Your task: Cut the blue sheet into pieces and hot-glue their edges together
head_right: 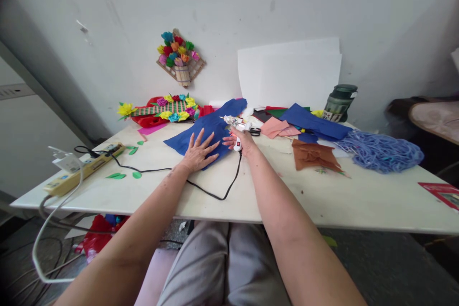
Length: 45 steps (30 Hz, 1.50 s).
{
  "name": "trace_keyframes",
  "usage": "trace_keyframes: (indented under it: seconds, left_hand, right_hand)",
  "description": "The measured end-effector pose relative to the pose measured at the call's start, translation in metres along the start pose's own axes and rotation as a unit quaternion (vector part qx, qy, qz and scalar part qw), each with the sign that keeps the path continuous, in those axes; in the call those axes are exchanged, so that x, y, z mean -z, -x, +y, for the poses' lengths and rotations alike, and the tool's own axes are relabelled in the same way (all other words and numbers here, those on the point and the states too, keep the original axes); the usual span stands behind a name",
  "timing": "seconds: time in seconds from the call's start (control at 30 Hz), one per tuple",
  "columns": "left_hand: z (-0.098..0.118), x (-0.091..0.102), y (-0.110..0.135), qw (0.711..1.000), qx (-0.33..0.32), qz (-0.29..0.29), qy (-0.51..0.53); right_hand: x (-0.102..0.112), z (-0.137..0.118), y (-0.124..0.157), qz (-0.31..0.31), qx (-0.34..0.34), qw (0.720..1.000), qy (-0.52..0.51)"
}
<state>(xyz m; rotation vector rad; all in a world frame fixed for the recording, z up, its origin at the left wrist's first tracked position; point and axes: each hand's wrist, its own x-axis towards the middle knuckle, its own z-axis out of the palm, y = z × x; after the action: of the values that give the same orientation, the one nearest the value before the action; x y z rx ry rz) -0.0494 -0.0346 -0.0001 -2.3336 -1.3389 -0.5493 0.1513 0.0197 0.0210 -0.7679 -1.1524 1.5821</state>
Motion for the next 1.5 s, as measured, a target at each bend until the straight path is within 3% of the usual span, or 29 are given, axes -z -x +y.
trace_keyframes:
  seconds: [0.23, 0.4, 0.63, 1.2, 1.3, 1.5]
  left_hand:
    - [0.002, -0.004, 0.001, 0.999, -0.013, -0.032, -0.019]
    - [0.006, -0.002, 0.000, 0.999, -0.018, -0.029, -0.017]
    - [0.009, 0.007, -0.006, 1.000, -0.011, 0.027, -0.004]
    - [0.023, -0.004, -0.014, 0.999, 0.000, -0.006, -0.038]
    - [0.019, -0.001, -0.014, 0.998, 0.048, 0.020, -0.033]
    - [0.006, -0.001, -0.015, 0.972, 0.221, 0.072, -0.025]
  right_hand:
    - [-0.001, 0.009, -0.002, 0.010, -0.042, 0.999, 0.027]
    - [0.002, 0.012, -0.005, 0.033, -0.032, 0.999, 0.024]
    - [0.003, 0.005, -0.005, 0.089, -0.003, 0.996, -0.023]
    - [0.005, 0.006, -0.009, 0.113, 0.000, 0.993, -0.043]
    - [0.004, 0.005, -0.007, 0.115, 0.004, 0.992, -0.050]
    - [0.001, 0.003, -0.005, 0.107, 0.009, 0.993, -0.041]
